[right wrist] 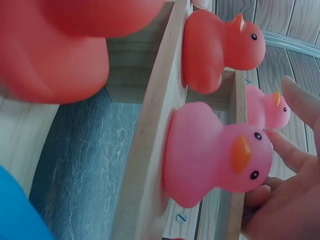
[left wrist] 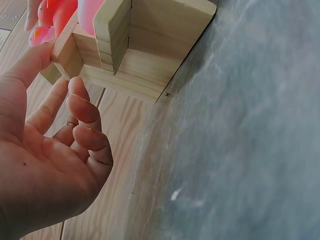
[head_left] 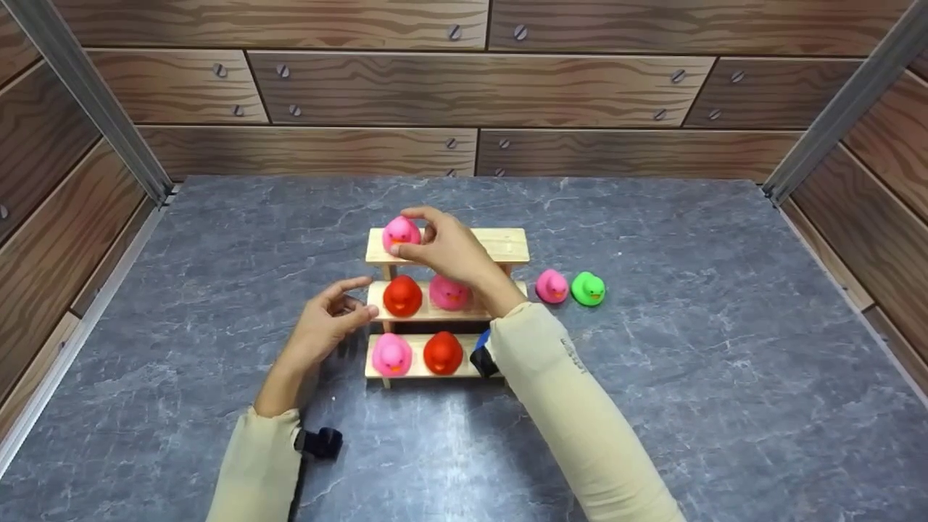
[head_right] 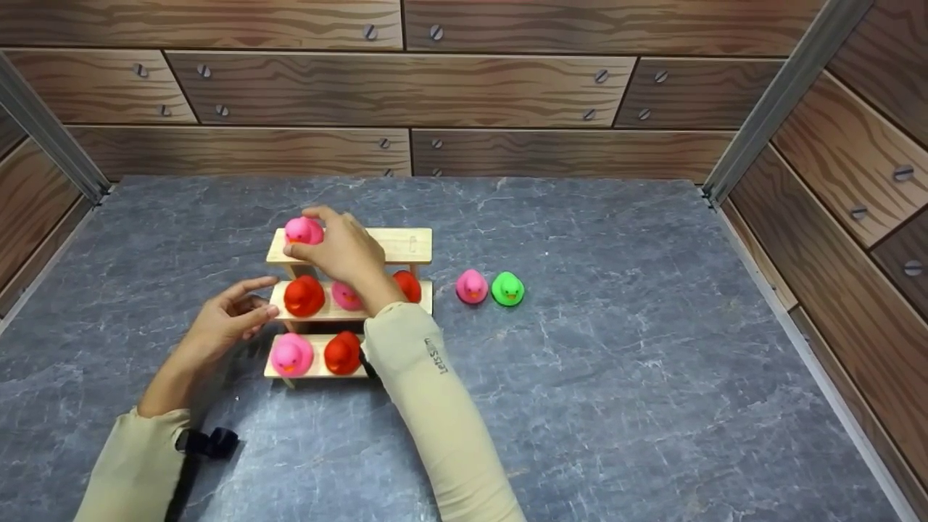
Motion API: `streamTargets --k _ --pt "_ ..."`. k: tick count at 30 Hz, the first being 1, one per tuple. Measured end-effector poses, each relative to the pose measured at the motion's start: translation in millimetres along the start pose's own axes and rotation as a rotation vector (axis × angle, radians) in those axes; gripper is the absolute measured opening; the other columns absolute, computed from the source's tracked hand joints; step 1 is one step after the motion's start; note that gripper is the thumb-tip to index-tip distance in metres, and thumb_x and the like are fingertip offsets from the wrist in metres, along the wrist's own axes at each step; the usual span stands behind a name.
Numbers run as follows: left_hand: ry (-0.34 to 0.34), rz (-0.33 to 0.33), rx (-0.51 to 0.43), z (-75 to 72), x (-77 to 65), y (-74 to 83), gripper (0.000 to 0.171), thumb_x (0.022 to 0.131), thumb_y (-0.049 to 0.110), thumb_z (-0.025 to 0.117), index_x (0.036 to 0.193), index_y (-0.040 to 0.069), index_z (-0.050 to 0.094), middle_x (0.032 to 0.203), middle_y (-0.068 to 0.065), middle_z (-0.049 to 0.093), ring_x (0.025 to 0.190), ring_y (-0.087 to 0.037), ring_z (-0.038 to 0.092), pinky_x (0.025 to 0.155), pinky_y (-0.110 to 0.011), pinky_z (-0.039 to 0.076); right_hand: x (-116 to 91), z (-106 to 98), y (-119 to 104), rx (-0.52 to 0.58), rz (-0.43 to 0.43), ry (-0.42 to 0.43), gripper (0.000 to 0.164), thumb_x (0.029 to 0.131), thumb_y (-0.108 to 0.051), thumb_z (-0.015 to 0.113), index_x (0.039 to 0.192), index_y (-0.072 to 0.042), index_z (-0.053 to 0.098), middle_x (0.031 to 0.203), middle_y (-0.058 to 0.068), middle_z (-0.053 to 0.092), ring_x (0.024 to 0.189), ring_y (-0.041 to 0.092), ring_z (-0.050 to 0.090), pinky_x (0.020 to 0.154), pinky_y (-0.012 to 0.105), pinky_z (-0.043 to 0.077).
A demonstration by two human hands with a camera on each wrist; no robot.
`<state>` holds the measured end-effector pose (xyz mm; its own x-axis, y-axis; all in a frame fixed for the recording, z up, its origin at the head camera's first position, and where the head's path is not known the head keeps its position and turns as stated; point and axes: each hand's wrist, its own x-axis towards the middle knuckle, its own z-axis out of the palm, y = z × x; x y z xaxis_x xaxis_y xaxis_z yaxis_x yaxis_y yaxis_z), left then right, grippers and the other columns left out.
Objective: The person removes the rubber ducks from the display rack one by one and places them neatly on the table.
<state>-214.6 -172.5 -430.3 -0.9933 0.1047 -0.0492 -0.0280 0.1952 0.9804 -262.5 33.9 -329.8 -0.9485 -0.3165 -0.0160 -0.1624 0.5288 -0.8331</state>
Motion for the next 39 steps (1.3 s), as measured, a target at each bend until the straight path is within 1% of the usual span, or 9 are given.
streamTargets --k 3,8,12,16,18,23,25,30,39 --pt "-0.002 -0.001 0.003 0.4 -0.3 -0.2 0.048 0.087 0.012 0.071 0.132 0.006 0.056 0.080 0.003 0.060 0.067 -0.007 0.051 0.060 -0.021 0.040 -0.3 1.0 -0.4 -0.032 0.007 0.003 0.055 0.086 -0.031 0.073 0.136 -0.018 0.054 0.081 0.001 0.050 0.071 0.014 0.045 0.067 0.025 0.037" --pt "0.006 0.000 -0.002 1.6 1.4 -0.3 0.047 0.086 0.011 0.071 0.131 0.007 0.057 0.080 0.002 0.060 0.066 -0.008 0.051 0.060 -0.022 0.040 -0.1 1.7 -0.3 -0.074 0.008 0.026 0.048 0.087 -0.034 0.072 0.130 -0.019 0.058 0.081 0.000 0.049 0.070 0.014 0.044 0.065 0.025 0.034" --pt "0.006 0.003 0.004 1.7 2.4 0.5 0.047 0.087 0.011 0.071 0.131 0.008 0.057 0.080 0.003 0.061 0.066 -0.009 0.051 0.058 -0.021 0.039 -0.5 1.8 -0.7 -0.095 0.003 0.047 0.044 0.087 -0.036 0.071 0.126 -0.019 0.060 0.080 -0.001 0.048 0.071 0.014 0.043 0.065 0.026 0.033" --pt "0.005 0.000 0.014 1.5 2.5 0.8 0.048 0.086 0.012 0.071 0.132 0.008 0.057 0.080 0.003 0.061 0.067 -0.011 0.051 0.058 -0.021 0.040 -1.8 2.0 -1.3 -0.108 -0.001 0.050 0.042 0.088 -0.036 0.070 0.126 -0.020 0.059 0.082 -0.001 0.048 0.071 0.014 0.043 0.065 0.026 0.032" --pt "0.005 -0.004 0.016 1.5 2.4 0.8 0.048 0.086 0.013 0.071 0.132 0.008 0.057 0.080 0.003 0.061 0.068 -0.012 0.052 0.059 -0.022 0.041 -2.4 2.0 -1.3 -0.109 -0.003 0.047 0.041 0.089 -0.035 0.070 0.125 -0.019 0.059 0.082 -0.001 0.048 0.071 0.014 0.043 0.065 0.026 0.033" --pt "0.005 -0.015 0.016 1.4 1.6 1.2 0.049 0.087 0.014 0.071 0.133 0.008 0.056 0.080 0.004 0.061 0.065 -0.008 0.050 0.057 -0.021 0.039 -3.6 1.0 -1.5 -0.095 -0.005 0.040 0.039 0.089 -0.032 0.069 0.125 -0.017 0.059 0.082 0.000 0.050 0.071 0.014 0.044 0.065 0.025 0.035" --pt "0.006 -0.017 0.008 1.3 1.3 1.1 0.049 0.087 0.013 0.071 0.133 0.008 0.056 0.079 0.004 0.061 0.065 -0.007 0.049 0.056 -0.021 0.038 -4.0 0.1 -1.8 -0.080 -0.004 0.036 0.039 0.089 -0.030 0.069 0.125 -0.016 0.060 0.083 0.000 0.050 0.073 0.014 0.045 0.067 0.025 0.036" --pt "0.011 -0.016 -0.014 1.7 1.4 -0.8 0.048 0.086 0.011 0.071 0.132 0.008 0.056 0.079 0.004 0.061 0.067 -0.009 0.051 0.059 -0.021 0.040 -5.4 -4.2 -0.8 -0.027 0.002 0.043 0.039 0.089 -0.023 0.069 0.125 -0.011 0.060 0.085 0.001 0.051 0.078 0.014 0.046 0.071 0.024 0.037" --pt "0.016 -0.018 -0.001 1.4 0.0 -1.1 0.050 0.086 0.011 0.072 0.133 0.006 0.055 0.080 0.003 0.062 0.071 -0.013 0.056 0.063 -0.022 0.044 -10.5 -15.3 7.8 -0.030 -0.006 0.066 0.038 0.090 -0.020 0.067 0.125 -0.006 0.060 0.083 0.000 0.050 0.073 0.011 0.044 0.067 0.021 0.037"
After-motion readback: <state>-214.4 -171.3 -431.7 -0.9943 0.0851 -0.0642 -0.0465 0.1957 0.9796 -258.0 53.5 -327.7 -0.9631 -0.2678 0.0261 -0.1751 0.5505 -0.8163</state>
